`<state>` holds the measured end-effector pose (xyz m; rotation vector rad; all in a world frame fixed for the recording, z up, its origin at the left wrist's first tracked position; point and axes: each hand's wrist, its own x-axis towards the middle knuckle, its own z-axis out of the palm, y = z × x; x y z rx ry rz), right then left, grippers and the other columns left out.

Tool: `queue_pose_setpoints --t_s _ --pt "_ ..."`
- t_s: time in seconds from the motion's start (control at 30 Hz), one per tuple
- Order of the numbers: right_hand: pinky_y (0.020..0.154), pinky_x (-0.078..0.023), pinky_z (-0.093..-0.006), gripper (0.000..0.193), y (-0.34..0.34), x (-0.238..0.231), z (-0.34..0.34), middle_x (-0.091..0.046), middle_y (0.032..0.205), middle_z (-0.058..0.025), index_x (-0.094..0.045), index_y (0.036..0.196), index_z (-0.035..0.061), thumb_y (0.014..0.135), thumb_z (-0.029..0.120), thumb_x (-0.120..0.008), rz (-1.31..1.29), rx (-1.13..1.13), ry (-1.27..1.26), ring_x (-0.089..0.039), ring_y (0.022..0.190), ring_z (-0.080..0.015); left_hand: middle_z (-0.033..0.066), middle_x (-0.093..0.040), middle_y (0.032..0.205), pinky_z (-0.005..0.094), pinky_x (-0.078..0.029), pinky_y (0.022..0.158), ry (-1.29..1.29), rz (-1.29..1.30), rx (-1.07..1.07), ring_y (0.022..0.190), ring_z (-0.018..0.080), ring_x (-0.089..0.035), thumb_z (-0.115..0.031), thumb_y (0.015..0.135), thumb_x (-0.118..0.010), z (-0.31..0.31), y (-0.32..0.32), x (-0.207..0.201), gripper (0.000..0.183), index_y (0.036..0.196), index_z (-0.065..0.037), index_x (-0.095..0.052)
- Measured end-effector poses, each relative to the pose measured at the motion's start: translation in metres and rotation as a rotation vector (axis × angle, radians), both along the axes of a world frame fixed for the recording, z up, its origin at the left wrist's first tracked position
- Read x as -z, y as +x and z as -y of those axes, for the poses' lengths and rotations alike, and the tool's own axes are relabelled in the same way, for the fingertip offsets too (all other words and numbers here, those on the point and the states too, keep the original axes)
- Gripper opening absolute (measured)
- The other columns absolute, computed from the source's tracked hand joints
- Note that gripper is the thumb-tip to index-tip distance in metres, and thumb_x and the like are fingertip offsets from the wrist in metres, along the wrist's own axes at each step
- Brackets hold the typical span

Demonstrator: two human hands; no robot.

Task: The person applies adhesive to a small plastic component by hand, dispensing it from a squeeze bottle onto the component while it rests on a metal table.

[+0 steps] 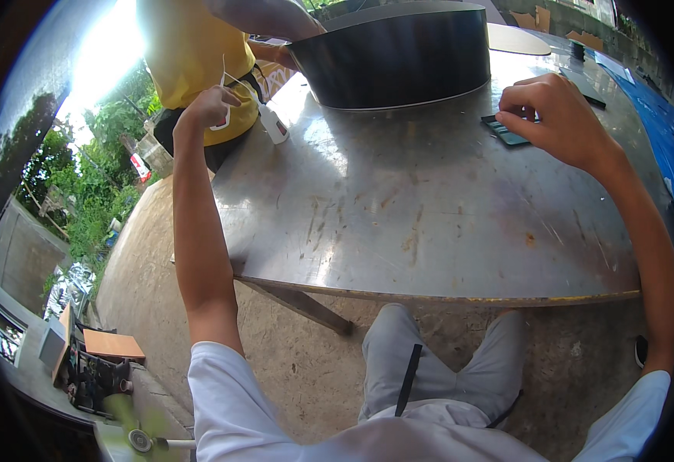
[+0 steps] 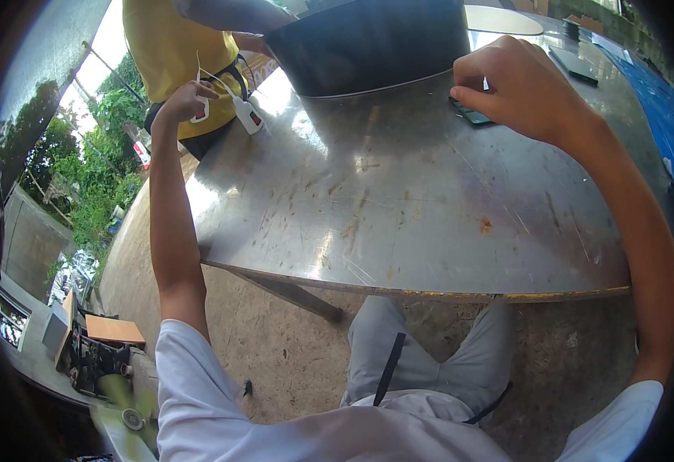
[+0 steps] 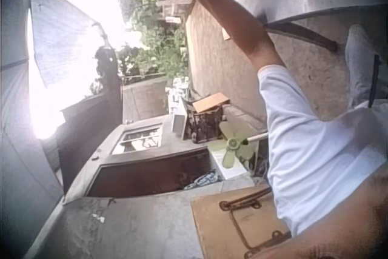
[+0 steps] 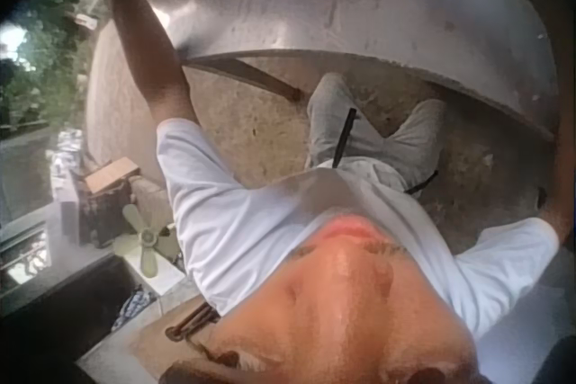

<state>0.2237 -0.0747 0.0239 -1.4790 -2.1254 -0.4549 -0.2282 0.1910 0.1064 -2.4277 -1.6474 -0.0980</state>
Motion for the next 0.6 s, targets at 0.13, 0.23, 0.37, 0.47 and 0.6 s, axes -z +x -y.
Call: queue_pose_setpoints --t_s 0.13,0.23,0.37,0.47,0.6 --pt "0.072 -0.053 -0.0371 0.018 0.001 -0.0003 0.0004 -0.072 0.077 -0.0119 -0.071 0.079 0.0032 0.087 0.019 -0.067 0.009 0.003 -0.006 -0.067 0.069 -0.024 0.0173 -0.053 0.144 0.0366 -0.036 0.114 -0.013 0.038 -0.007 0.134 0.0338 -0.049 0.008 0.069 -0.05 -0.0004 0.0028 0.0022 0.057 0.119 -0.008 -0.073" --pt "0.071 -0.053 -0.0371 0.018 0.0024 0.0013 -0.0005 -0.072 0.077 -0.012 -0.071 0.079 0.0032 0.087 0.018 -0.067 0.005 0.015 -0.009 -0.067 0.069 -0.024 0.0169 -0.053 0.144 0.0363 -0.037 0.113 -0.023 0.046 0.001 0.134 0.0339 -0.049 0.009 0.069 -0.05 0.0004 0.0026 0.0017 0.058 0.12 -0.008 -0.073" --pt "0.064 -0.049 -0.0359 0.017 0.0057 0.005 -0.0039 -0.067 0.07 -0.012 -0.069 0.079 0.0012 0.086 0.017 -0.069 0.009 -0.068 0.072 -0.063 0.062 -0.0228 0.0173 -0.052 0.144 0.0363 -0.038 0.113 -0.03 0.029 0.026 0.133 0.0342 -0.05 0.008 0.069 -0.051 0.0007 0.0002 -0.0001 0.057 0.12 -0.008 -0.073" --pt "0.064 -0.048 -0.036 0.017 0.0055 0.005 -0.003 -0.066 0.069 -0.012 -0.069 0.079 0.0009 0.085 0.017 -0.069 0.007 -0.06 0.068 -0.063 0.062 -0.0228 0.0179 -0.052 0.144 0.0364 -0.038 0.113 -0.035 0.022 0.039 0.133 0.0344 -0.05 0.006 0.069 -0.052 0.0021 0.0034 -0.0008 0.057 0.12 -0.008 -0.073" --pt "0.063 -0.048 -0.036 0.018 0.0051 0.0048 -0.004 -0.066 0.069 -0.012 -0.068 0.079 0.0006 0.085 0.017 -0.069 0.0 -0.074 0.066 -0.062 0.061 -0.0229 0.019 -0.052 0.144 0.0364 -0.038 0.113 -0.053 0.016 0.044 0.134 0.0346 -0.049 0.005 0.067 -0.053 0.0029 0.0031 -0.0025 0.058 0.12 -0.008 -0.072"
